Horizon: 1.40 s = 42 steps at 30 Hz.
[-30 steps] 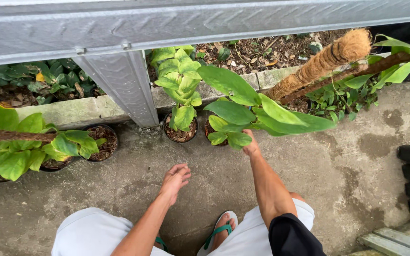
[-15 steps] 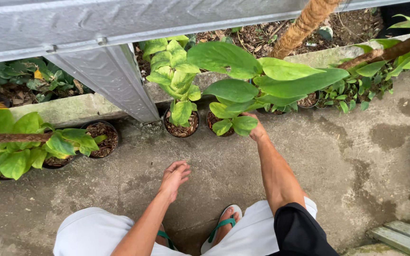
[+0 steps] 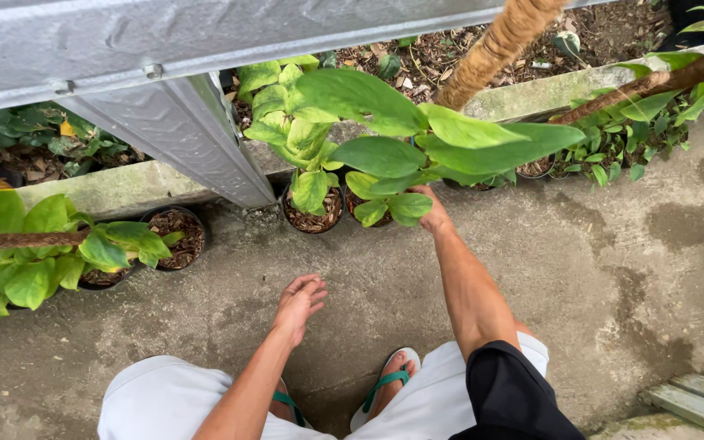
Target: The person removes a plant from a small black pot, loosens the root ball, and repots it into a larger black pot using a bark-based growing medium. The person then places the repotted plant on a metal shelf among other potted plants.
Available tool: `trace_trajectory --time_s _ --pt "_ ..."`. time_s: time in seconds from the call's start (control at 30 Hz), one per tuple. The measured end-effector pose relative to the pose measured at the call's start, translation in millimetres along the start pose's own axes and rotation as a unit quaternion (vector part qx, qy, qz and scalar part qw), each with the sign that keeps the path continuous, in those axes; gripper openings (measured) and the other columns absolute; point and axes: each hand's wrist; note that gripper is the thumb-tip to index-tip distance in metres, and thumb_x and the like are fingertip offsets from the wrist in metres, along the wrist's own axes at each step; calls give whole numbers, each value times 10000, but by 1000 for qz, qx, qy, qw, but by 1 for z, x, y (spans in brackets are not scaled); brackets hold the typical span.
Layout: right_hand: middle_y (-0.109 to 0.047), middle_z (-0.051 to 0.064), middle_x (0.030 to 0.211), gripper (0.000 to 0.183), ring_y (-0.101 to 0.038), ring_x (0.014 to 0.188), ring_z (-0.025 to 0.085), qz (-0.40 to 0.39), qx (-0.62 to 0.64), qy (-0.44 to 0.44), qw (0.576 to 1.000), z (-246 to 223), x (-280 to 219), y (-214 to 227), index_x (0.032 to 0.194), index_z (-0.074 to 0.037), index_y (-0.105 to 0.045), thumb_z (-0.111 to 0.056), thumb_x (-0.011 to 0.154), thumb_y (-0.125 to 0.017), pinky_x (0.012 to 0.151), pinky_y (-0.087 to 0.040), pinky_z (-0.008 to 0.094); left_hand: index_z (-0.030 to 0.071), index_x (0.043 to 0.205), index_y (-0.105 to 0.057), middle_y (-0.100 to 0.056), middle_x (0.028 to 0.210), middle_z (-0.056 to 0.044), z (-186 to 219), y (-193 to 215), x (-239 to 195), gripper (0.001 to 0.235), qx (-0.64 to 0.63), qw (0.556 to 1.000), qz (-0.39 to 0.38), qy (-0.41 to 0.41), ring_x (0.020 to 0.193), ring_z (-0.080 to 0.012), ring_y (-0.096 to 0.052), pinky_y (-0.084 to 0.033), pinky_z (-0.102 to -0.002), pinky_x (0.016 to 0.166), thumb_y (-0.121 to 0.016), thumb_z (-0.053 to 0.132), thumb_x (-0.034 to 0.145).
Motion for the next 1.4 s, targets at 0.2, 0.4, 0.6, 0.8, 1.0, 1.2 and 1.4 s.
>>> trace_trajectory --time_s 0.2,0.4,0.6,0.8,1.0,1.2,1.4 --pt "-738 108 1125 304 -738 964 205 35 19 29 999 3 1 -10 1227 -37 -656 -134 939 -636 828 -609 354 94 1293 -616 -704 1241 -100 1 3 -1 363 3 1000 8 10 1210 -244 -663 -533 -393 1002 -610 272 977" --pt "-737 143 1106 313 -742 952 232 46 37 18 998 6 9 -5 1220 15 -649 -152 955 -634 828 -615 360 89 1270 -628 -707 1223 -101 -1 6 3 345 -4 1000 12 6 1185 -246 -672 -540 -398 980 -616 265 973" --pt "-741 113 1111 301 -730 936 205 12 27 79 996 10 13 -4 1201 -7 -684 -111 920 -655 795 -601 327 88 1272 -627 -713 1216 -99 -8 9 7 347 -11 1000 11 1 1170 -244 -676 -542 -404 978 -617 257 969" --pt "-709 43 1024 212 -686 873 144 34 15 78 996 5 12 -13 1174 -28 -701 -142 996 -687 750 -560 287 82 1276 -626 -713 1217 -111 -7 12 9 356 -12 1000 12 3 1171 -248 -674 -541 -405 975 -619 258 966" --pt "-725 39 1036 217 -704 891 138 35 45 78 995 2 11 -17 1173 -39 -683 -156 992 -655 776 -578 284 86 1278 -623 -708 1229 -108 -7 14 11 355 -18 1000 10 0 1171 -249 -672 -541 -405 972 -617 261 968" --pt "-724 64 1123 352 -697 960 147 64 6 99 993 4 -1 -23 1330 -2 -631 -152 1011 -647 820 -570 290 91 1261 -636 -713 1236 -96 -7 14 9 329 -1 1000 21 9 1160 -230 -683 -551 -387 966 -606 257 979" --pt "-747 69 1166 472 -740 953 186 133 160 34 978 6 -9 -36 1411 -109 -555 -237 958 -576 782 -605 326 113 1250 -641 -715 1228 -98 -14 23 18 309 -14 1000 26 4 1153 -236 -679 -542 -395 940 -611 251 975"
Point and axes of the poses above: each hand's wrist, its own x-axis towards the middle knuckle, its own y-axis out of the back of the hand, z = x × y
